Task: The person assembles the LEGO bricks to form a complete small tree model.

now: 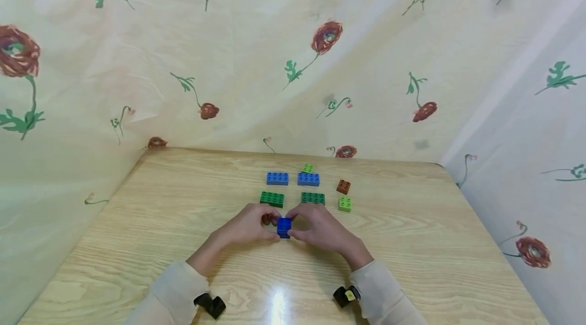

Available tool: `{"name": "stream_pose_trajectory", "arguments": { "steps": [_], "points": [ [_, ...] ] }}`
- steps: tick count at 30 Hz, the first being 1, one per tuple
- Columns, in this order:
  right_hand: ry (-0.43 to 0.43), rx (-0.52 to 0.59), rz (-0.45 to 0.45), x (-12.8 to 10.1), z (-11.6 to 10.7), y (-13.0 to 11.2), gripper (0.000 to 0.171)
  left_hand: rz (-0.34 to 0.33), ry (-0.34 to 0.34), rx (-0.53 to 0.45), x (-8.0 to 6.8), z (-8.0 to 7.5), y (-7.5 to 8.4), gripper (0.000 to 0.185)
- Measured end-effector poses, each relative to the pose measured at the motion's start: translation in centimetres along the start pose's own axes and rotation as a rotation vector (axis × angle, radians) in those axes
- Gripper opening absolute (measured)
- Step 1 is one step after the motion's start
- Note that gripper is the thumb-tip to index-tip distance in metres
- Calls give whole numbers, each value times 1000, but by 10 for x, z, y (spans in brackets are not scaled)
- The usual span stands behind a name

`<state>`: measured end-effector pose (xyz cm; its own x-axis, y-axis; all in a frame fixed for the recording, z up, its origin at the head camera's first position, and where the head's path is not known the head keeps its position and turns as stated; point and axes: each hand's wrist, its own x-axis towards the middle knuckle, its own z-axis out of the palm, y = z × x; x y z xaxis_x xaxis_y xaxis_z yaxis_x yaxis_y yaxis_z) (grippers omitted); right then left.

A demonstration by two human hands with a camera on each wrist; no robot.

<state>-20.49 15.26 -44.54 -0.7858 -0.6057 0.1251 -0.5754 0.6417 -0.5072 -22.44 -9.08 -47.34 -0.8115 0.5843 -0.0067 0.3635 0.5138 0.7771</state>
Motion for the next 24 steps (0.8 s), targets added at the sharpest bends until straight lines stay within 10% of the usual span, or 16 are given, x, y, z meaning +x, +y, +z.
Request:
{"name": "stream_pose_trajectory", "arguments": {
  "steps": [24],
  "points": [
    [16, 14, -33, 0, 2, 3, 30, 66, 39, -44, -6, -8, 7, 29]
  ]
}}
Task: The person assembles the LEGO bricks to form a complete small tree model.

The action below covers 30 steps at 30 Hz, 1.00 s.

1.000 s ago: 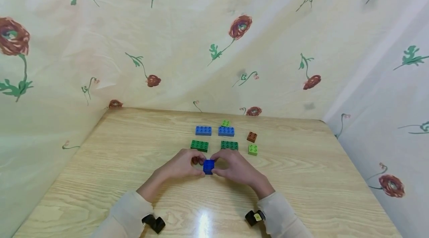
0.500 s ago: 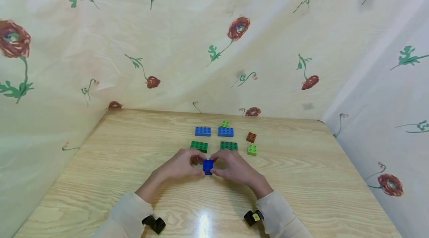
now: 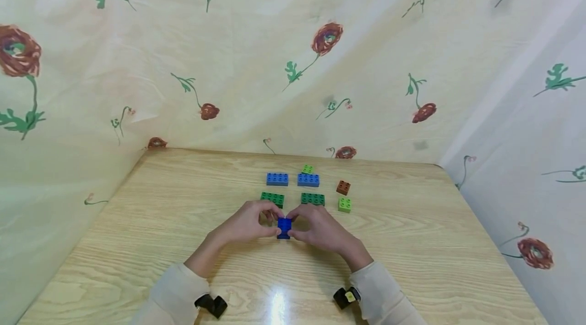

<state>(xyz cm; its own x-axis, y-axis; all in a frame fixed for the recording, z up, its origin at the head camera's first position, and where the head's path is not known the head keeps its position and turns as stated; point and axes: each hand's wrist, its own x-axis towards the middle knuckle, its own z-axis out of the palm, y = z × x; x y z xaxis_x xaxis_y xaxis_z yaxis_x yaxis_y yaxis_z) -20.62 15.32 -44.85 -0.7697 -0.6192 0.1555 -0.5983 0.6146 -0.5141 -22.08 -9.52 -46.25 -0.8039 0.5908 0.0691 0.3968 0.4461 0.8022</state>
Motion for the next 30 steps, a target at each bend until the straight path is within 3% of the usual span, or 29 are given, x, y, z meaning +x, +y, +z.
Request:
{"name": "stream_pose_trajectory", "arguments": {
  "steps": [5, 20, 30],
  "points": [
    [-1, 22, 11, -1, -1, 1, 30, 9, -9, -10, 2, 0, -2, 27],
    [-18, 146, 63, -1, 5, 5, 27, -55, -41, -98, 3, -2, -3, 22],
    [-11, 109, 30, -2, 6, 9, 24, -74, -64, -96, 2, 2, 1, 18]
  ]
}}
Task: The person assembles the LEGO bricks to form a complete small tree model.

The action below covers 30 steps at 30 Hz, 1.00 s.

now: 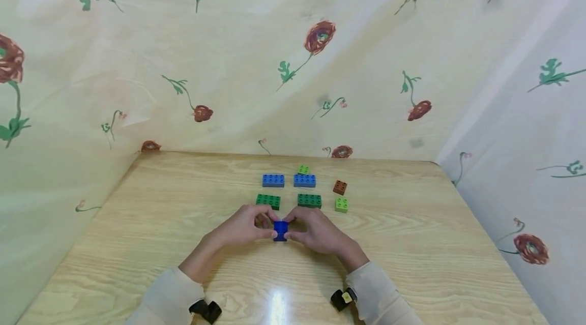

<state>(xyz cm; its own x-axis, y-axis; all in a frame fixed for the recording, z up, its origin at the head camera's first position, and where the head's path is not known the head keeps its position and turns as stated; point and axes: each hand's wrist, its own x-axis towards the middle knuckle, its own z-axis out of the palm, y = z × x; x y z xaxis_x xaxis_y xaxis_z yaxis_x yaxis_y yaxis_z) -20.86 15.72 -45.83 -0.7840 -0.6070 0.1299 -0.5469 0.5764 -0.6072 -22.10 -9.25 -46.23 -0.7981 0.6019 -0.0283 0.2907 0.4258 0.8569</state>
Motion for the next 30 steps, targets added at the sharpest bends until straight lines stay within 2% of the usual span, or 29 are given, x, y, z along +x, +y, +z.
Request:
{"name": "stream_pose_trajectory", "arguments": {
  "steps": [8, 18, 30],
  "points": [
    [-18, 39, 45, -1, -1, -1, 27, -8, 0, 4, -2, -1, 2, 20],
    [-44, 37, 90, -2, -6, -4, 32, -25, 14, 4, -3, 2, 1, 19],
    [23, 49, 160, -14, -27, 8, 34, -30, 22, 48, -2, 0, 4, 22]
  ]
}}
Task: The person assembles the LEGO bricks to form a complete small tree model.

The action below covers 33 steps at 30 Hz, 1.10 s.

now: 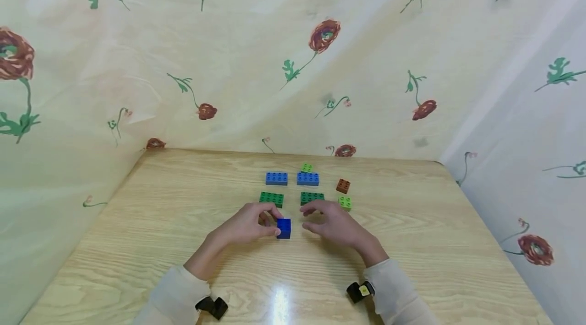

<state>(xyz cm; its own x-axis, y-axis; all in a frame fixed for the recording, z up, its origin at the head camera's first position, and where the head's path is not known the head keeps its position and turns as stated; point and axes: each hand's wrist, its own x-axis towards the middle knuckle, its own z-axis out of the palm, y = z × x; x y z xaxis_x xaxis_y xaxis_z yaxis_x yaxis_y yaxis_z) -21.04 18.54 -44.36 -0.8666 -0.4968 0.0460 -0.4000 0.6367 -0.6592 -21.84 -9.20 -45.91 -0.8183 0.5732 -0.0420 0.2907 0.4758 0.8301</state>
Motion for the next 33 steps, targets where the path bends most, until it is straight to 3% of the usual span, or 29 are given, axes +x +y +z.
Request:
{"name": "stream_pose_trajectory", "arguments": {
  "steps": [20, 33],
  "points": [
    [232, -69, 47, -17, -54, 51, 31, -1, -6, -24, 1, 1, -1, 23],
    [222, -43, 171, -24, -66, 81, 34, -2, -12, -71, -2, 1, -3, 23]
  ]
}}
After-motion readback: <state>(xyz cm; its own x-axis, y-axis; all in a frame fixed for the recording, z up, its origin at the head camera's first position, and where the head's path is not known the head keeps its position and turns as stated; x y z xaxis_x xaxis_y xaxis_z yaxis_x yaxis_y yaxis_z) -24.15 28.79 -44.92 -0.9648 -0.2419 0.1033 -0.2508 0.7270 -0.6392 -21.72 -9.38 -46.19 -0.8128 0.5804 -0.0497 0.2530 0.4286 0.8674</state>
